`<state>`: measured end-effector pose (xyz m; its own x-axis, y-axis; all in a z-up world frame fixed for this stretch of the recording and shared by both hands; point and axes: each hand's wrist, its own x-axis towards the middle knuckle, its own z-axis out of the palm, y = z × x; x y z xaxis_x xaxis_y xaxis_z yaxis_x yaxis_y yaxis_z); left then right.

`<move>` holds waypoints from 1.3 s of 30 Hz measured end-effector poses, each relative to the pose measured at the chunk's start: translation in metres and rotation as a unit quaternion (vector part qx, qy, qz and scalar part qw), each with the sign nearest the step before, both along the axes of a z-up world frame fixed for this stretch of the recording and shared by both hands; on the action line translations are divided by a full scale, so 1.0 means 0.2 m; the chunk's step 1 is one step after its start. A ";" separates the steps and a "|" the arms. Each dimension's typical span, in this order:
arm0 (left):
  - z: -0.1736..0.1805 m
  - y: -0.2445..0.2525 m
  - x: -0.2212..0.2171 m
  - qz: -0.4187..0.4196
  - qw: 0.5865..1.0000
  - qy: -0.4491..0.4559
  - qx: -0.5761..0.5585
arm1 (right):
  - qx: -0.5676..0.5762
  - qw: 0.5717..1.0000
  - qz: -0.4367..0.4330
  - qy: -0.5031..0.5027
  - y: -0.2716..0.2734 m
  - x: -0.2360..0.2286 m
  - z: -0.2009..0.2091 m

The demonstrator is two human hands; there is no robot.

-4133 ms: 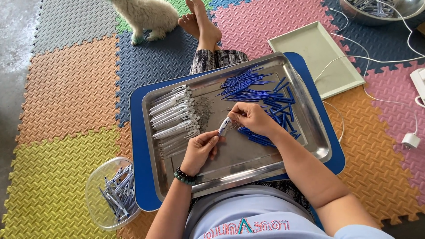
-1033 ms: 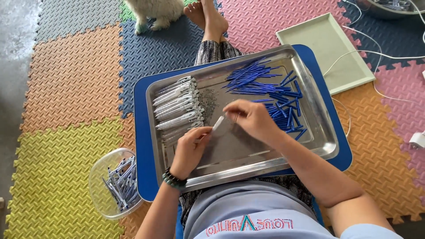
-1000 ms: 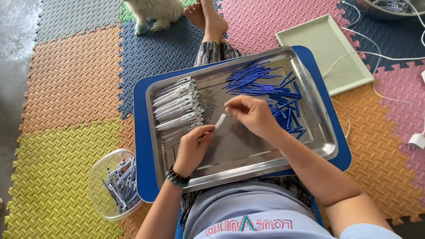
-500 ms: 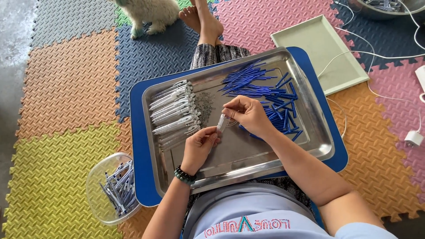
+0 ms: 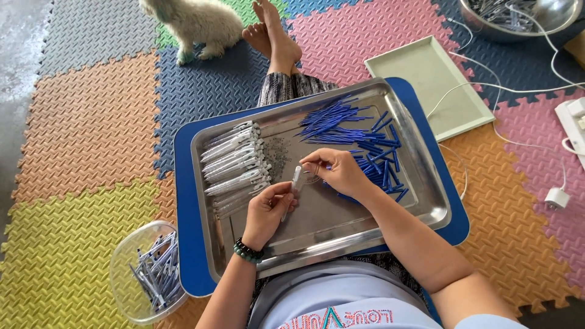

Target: Manually assembling pens by inserting ink refills into pen barrels.

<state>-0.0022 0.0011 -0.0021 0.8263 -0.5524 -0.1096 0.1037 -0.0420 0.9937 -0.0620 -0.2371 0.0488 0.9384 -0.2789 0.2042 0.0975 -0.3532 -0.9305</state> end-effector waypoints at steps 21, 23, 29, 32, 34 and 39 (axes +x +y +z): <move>-0.10 0.01 0.01 0.022 0.998 0.013 -0.048 | -0.460 0.872 -0.131 0.103 -0.27 0.08 -0.47; -0.10 0.01 0.01 0.022 0.999 0.014 -0.045 | -0.423 0.893 -0.132 0.083 -0.24 0.07 -0.38; -0.08 0.00 0.01 0.025 0.999 0.028 -0.034 | -0.351 0.928 -0.125 0.033 -0.22 0.07 -0.32; -0.09 0.00 0.01 0.026 0.999 0.027 -0.032 | -0.369 0.919 -0.136 0.033 -0.22 0.06 -0.32; -0.09 0.00 0.01 0.028 0.999 0.025 -0.030 | -0.376 0.915 -0.141 0.028 -0.21 0.05 -0.28; -0.09 0.00 0.01 0.030 0.999 0.026 -0.032 | -0.209 0.972 -0.110 -0.022 -0.17 0.03 -0.20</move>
<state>-0.0002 0.0012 -0.0194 0.8521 -0.5094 -0.1202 0.1566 0.0289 0.9872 -0.0555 -0.2718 0.0082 0.8536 -0.3560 0.3804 0.0128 -0.7156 -0.6984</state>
